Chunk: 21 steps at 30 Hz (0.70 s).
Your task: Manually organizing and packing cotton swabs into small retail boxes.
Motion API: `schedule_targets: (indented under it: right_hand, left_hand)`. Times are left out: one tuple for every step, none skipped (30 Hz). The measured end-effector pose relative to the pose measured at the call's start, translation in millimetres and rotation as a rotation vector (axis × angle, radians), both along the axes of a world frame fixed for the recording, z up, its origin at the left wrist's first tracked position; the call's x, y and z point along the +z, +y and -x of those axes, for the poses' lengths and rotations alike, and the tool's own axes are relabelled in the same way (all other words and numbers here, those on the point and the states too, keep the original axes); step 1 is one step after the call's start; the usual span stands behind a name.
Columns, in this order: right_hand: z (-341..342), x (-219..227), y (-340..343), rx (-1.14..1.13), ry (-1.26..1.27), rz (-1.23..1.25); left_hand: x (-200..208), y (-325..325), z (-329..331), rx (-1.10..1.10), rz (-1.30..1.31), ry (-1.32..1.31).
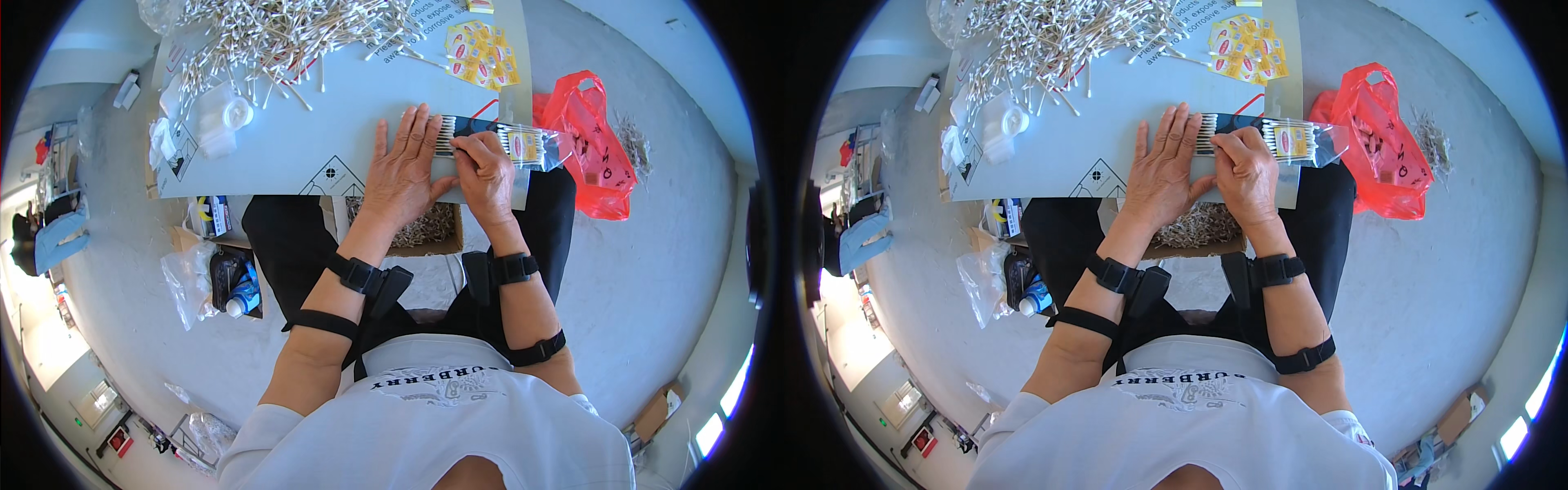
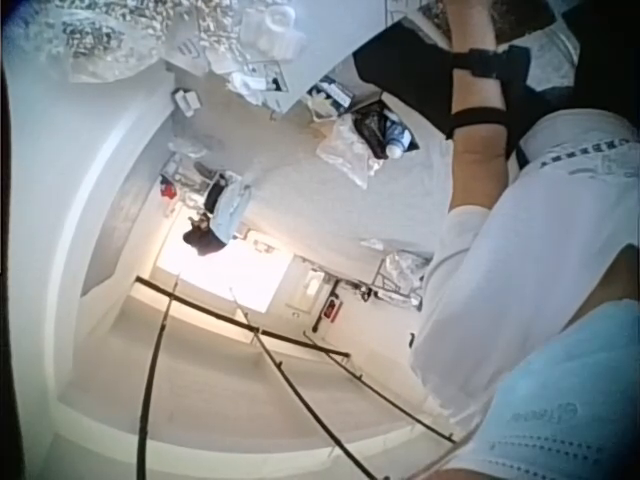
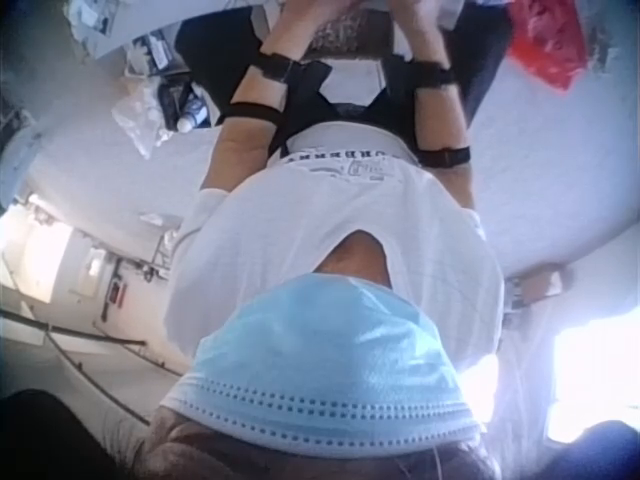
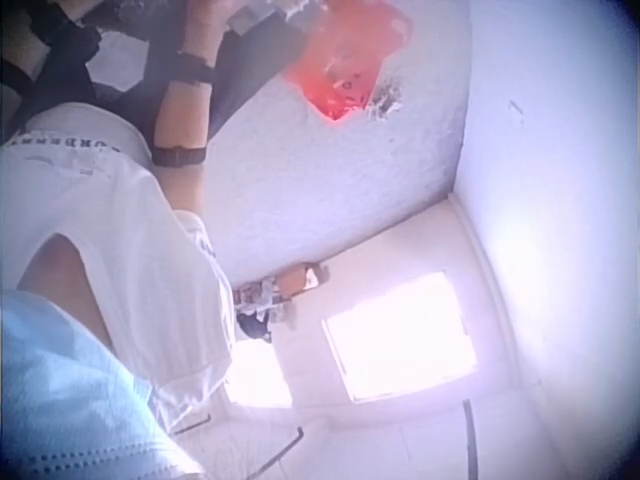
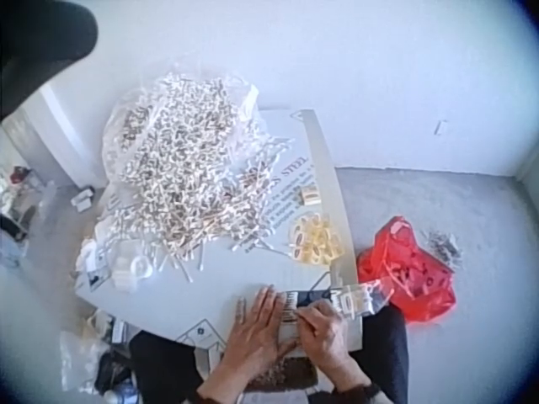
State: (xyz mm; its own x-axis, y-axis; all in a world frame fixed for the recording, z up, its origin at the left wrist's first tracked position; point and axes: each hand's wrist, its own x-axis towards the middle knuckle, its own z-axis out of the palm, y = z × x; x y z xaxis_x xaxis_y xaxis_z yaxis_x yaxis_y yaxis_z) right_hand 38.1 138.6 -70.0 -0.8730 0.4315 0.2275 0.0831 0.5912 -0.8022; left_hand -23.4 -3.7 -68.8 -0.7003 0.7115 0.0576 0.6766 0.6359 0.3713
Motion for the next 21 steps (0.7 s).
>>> schedule_targets:
  right_hand:
    - [0.0, -0.2, 0.3, 0.0, 0.0, 0.0]
    - [0.0, -0.9, 0.5, -0.001, -0.007, -0.005]
    - [-0.1, -1.1, 0.7, -0.002, -0.015, -0.01]
    - [0.1, -0.8, 0.6, -0.002, -0.015, -0.009]
    - [0.3, -0.2, 0.4, -0.003, -0.02, -0.003]
    - [0.5, 0.3, 0.1, -0.004, -0.026, 0.003]
    - [0.5, 0.5, -0.4, -0.003, -0.026, 0.002]
    - [0.4, 0.6, -1.1, -0.006, -0.032, 0.006]
    - [0.4, 0.7, -1.5, -0.008, -0.038, 0.009]
    - [0.9, 1.1, -1.5, -0.008, -0.038, 0.009]
    - [1.4, 1.7, -1.4, -0.011, -0.043, 0.005]
    - [1.8, 2.0, -1.1, -0.015, -0.048, -0.001]
    - [2.0, 2.2, -1.1, -0.014, -0.047, -0.001]
    - [2.3, 2.1, -1.0, -0.008, -0.053, -0.019]
    - [2.6, 2.4, -0.9, -0.001, -0.058, -0.037]
    - [2.5, 2.6, -0.5, -0.001, -0.058, -0.038]
    - [1.9, 3.2, 0.0, 0.022, -0.084, -0.031]
    - [1.9, 3.7, 0.7, 0.045, -0.11, -0.024]
    - [2.0, 4.2, 1.1, 0.045, -0.11, -0.025]
    - [2.4, 4.5, 1.5, 0.051, -0.11, -0.019]
    - [2.8, 4.7, 1.8, 0.057, -0.111, -0.013]
  left_hand:
    - [0.1, 0.1, 0.1, 0.0, 0.0, 0.0]
    - [0.2, 0.2, 0.1, 0.0, -0.002, -0.001]
    - [0.3, 0.3, 0.0, 0.0, -0.003, -0.002]
    - [0.4, 0.3, 0.1, 0.0, -0.002, -0.002]
    - [0.5, 0.3, 0.2, 0.0, 0.001, 0.001]
    - [0.7, 0.3, 0.2, 0.0, 0.005, 0.003]
    - [0.2, 0.2, 0.1, 0.001, 0.004, 0.003]
    - [-0.2, 0.1, 0.1, 0.001, 0.001, 0.005]
    - [-0.7, 0.1, 0.1, 0.002, -0.003, 0.007]
    - [-0.2, 0.4, 0.3, 0.002, -0.002, 0.007]
    - [0.3, 0.7, 0.4, 0.002, 0.001, 0.007]
    - [0.7, 1.0, 0.6, 0.002, 0.003, 0.007]
    - [1.0, 1.0, 0.6, 0.003, 0.003, 0.008]
    - [1.3, 1.0, 0.6, 0.003, 0.001, 0.006]
    - [1.6, 1.0, 0.6, 0.003, -0.001, 0.004]
    - [1.4, 1.0, 0.5, 0.003, -0.002, 0.005]
    - [1.1, 0.9, 0.3, 0.005, -0.002, 0.003]
    - [0.9, 1.0, 0.4, 0.007, -0.002, 0.001]
    - [1.1, 0.9, 0.2, 0.008, -0.003, 0.001]
    - [1.3, 0.8, 0.1, 0.008, -0.004, -0.001]
    - [1.5, 0.7, 0.0, 0.009, -0.006, -0.003]
